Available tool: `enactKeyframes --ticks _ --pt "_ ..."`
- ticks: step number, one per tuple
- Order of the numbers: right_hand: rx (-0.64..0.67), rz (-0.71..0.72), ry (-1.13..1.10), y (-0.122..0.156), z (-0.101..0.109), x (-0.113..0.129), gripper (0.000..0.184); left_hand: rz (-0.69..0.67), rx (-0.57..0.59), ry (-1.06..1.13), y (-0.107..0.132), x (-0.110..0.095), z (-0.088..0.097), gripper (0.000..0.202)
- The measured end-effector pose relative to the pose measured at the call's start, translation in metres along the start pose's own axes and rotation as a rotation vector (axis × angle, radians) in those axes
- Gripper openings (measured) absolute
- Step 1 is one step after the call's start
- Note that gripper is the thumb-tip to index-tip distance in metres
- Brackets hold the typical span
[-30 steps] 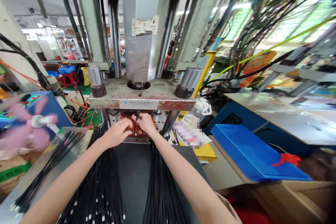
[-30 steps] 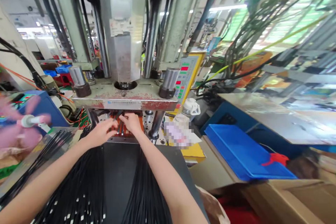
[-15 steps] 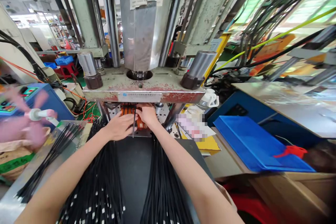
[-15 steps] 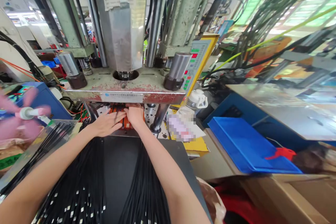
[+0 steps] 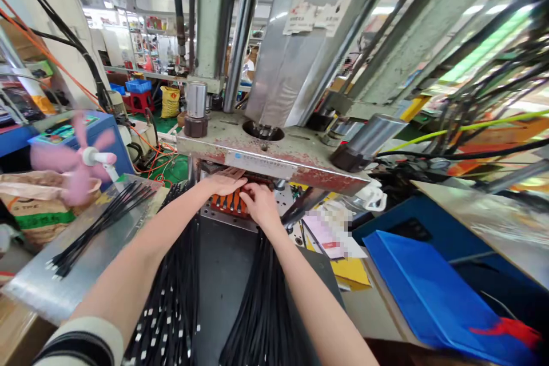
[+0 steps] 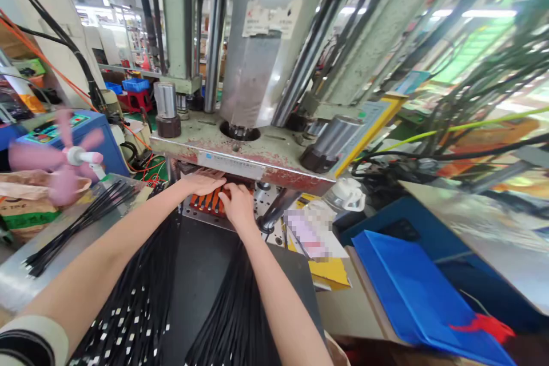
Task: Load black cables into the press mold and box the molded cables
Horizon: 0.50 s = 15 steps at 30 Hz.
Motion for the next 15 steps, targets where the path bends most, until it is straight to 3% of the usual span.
enactKeyframes --ticks 2,4,6,8,9,11,15 --pt "-0.08 0.02 -0.002 0.034 0.018 -0.012 0.029 -0.075 -0.031 0.014 0.038 0.005 0.001 0.054" --pt "-0.089 -0.07 0.147 0.079 0.033 -0.033 0.034 -0.072 -0.102 -0.001 0.083 0.018 0.003 0.051" --pt "0.153 -0.232 0.326 0.125 0.025 -0.059 0.034 0.134 -0.171 -0.091 0.122 0.044 0.004 0.046" --pt "0.422 -0.314 0.371 0.162 0.007 -0.073 0.034 0.389 -0.142 -0.209 0.153 0.074 -0.004 0.038" --pt "0.503 -0.323 0.344 0.173 -0.002 -0.075 0.032 0.469 -0.099 -0.246 0.164 0.084 -0.01 0.033" --pt "0.535 -0.325 0.244 0.181 -0.011 -0.073 0.026 0.51 -0.044 -0.245 0.172 0.093 -0.018 0.026" --pt "0.313 -0.385 0.114 0.168 0.008 -0.07 0.023 0.305 -0.217 0.007 0.159 0.072 0.004 0.023"
Point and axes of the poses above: each hand's wrist, its own y-axis away from the middle knuckle, its own z-axis out of the back of the hand, x = y × z, the point moved 9 cm from there along -y, towards the middle knuckle, and after that the axes turned 11 degrees about z, right-handed, at the moved point
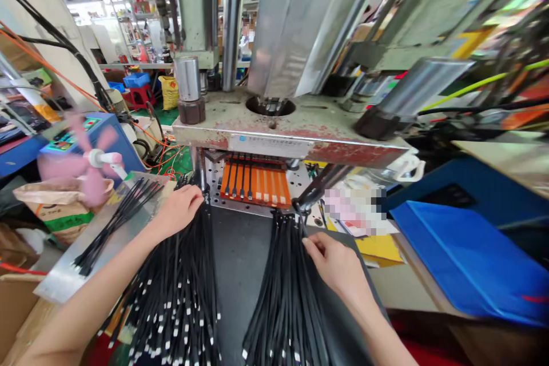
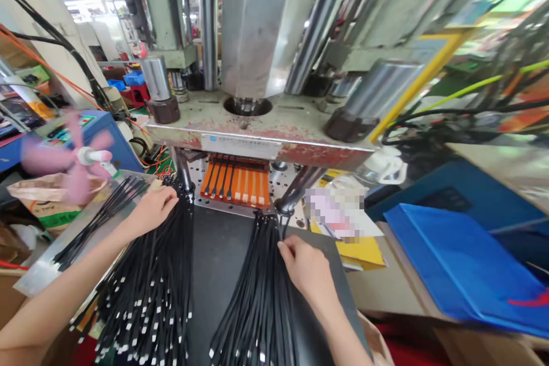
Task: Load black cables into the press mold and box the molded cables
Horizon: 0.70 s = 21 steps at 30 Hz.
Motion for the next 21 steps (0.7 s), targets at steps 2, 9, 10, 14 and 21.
enactKeyframes --ticks 2,9,10,14,21 --pt "-0.142 0.049 -0.134 0.003 0.023 0.014 0.026 -0.128 -0.024 0.182 -0.003 -0.027 0.017 0.019" --pt "-0.333 0.43 -0.603 0.02 0.084 0.114 0.02 -0.367 0.061 0.573 0.005 -0.138 0.071 0.02" --pt "-0.37 0.435 -0.647 0.02 0.091 0.12 0.019 -0.388 0.097 0.644 0.005 -0.151 0.075 0.019" --pt "-0.48 0.406 -0.816 0.012 0.104 0.127 0.018 -0.414 0.262 0.869 0.0 -0.183 0.076 0.018" --pt "-0.424 0.511 -0.826 0.008 0.096 0.144 0.021 -0.292 0.336 1.009 -0.019 -0.187 0.064 0.022"
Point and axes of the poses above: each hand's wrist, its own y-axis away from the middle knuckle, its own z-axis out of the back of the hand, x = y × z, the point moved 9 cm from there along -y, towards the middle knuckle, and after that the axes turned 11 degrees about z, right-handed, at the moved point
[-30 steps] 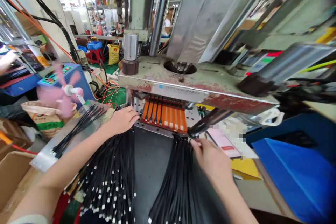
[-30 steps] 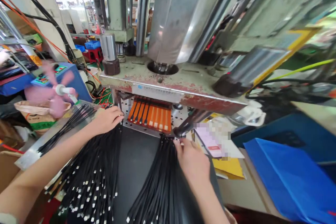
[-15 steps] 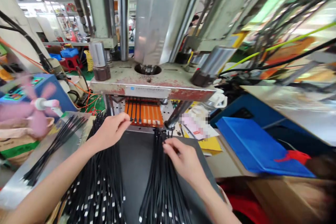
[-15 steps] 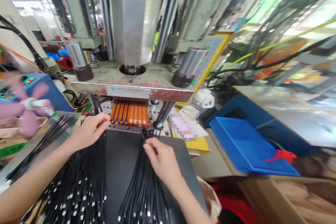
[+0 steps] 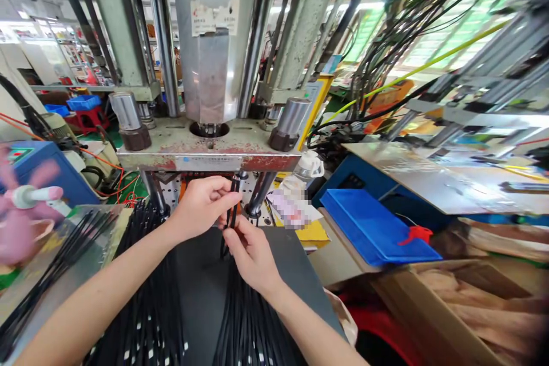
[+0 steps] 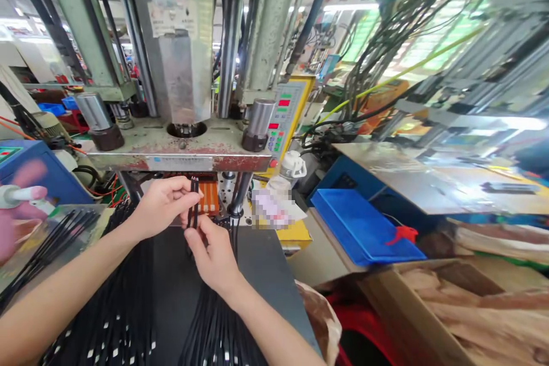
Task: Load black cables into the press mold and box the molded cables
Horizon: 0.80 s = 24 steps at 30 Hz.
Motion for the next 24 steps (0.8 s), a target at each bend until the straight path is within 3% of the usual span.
enactKeyframes --ticks 3,7,10,12,15,17,18,21,24 --pt "0.101 0.017 0.083 0.006 -0.012 -0.009 0.017 -0.144 -0.131 -0.074 0.0 -0.012 0.013 0.024" --pt "0.202 0.003 0.205 -0.003 -0.02 -0.043 0.014 -0.412 -0.306 -0.249 0.005 -0.046 0.027 0.02" --pt "0.133 0.032 0.287 -0.033 -0.01 -0.07 0.016 -0.597 -0.321 -0.389 0.008 -0.07 0.025 0.018" --pt "0.051 0.027 0.356 -0.058 0.0 -0.088 0.018 -0.684 -0.277 -0.442 0.009 -0.072 0.02 0.013" --pt "0.017 -0.044 0.422 -0.088 0.006 -0.113 0.02 -0.586 -0.311 -0.437 0.002 -0.037 0.026 0.016" --pt "0.048 -0.108 0.451 -0.099 0.003 -0.128 0.022 -0.398 -0.363 -0.485 -0.007 0.009 0.033 0.026" --pt "0.061 -0.137 0.465 -0.101 0.001 -0.134 0.023 -0.324 -0.327 -0.567 -0.01 0.034 0.03 0.024" --pt "0.092 -0.184 0.483 -0.102 -0.004 -0.144 0.026 -0.265 -0.004 -0.879 -0.008 0.095 0.0 0.033" --pt "0.137 -0.184 0.456 -0.1 -0.008 -0.147 0.013 -0.275 0.184 -1.067 0.005 0.121 -0.014 0.053"
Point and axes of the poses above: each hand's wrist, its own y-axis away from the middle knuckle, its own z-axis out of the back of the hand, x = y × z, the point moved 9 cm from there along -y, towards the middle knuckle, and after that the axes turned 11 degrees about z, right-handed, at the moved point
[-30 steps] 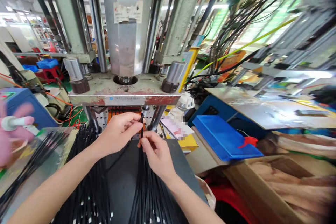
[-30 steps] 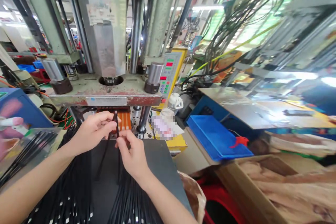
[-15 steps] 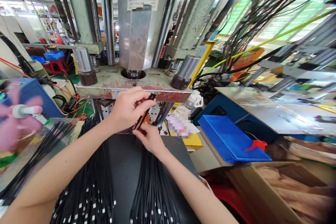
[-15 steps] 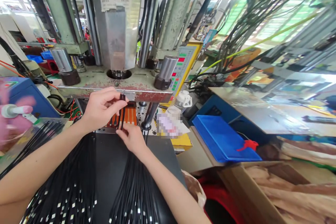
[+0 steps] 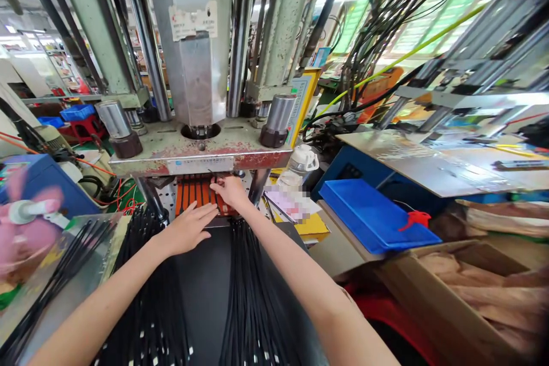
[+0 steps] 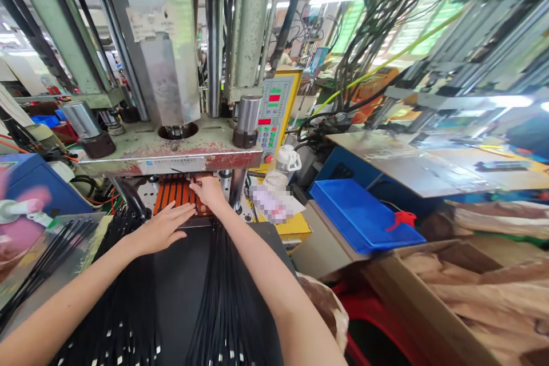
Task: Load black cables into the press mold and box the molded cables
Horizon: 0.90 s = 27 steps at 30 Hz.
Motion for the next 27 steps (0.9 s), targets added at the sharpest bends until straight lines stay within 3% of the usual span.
enactKeyframes --ticks 1,4,9,14,19,22,25,27 --pt "0.022 0.005 0.002 0.0 -0.001 0.0 0.008 -0.003 0.028 -0.033 0.001 0.0 -0.002 0.055" --pt "0.073 -0.008 0.077 -0.003 -0.002 -0.003 0.016 0.034 0.071 -0.082 -0.007 0.004 0.003 0.055" --pt "0.011 -0.051 0.249 0.006 0.009 -0.003 0.022 0.198 0.11 -0.095 -0.052 0.03 0.006 0.058" --pt "0.16 -0.073 0.204 0.027 0.004 -0.001 0.01 0.435 0.162 -0.035 -0.098 0.071 0.0 0.057" --pt "0.154 -0.166 0.187 0.022 0.004 -0.009 0.014 0.507 0.146 0.0 -0.122 0.076 0.001 0.062" --pt "0.057 -0.054 0.174 0.035 0.014 -0.004 0.015 0.462 0.166 0.021 -0.102 0.072 0.004 0.065" --pt "-0.024 0.008 0.201 0.08 0.033 -0.011 0.022 0.304 0.061 0.052 -0.05 0.062 0.018 0.06" --pt "0.1 -0.08 0.379 0.116 0.035 -0.028 0.03 0.29 -0.052 0.021 -0.006 0.059 0.028 0.053"
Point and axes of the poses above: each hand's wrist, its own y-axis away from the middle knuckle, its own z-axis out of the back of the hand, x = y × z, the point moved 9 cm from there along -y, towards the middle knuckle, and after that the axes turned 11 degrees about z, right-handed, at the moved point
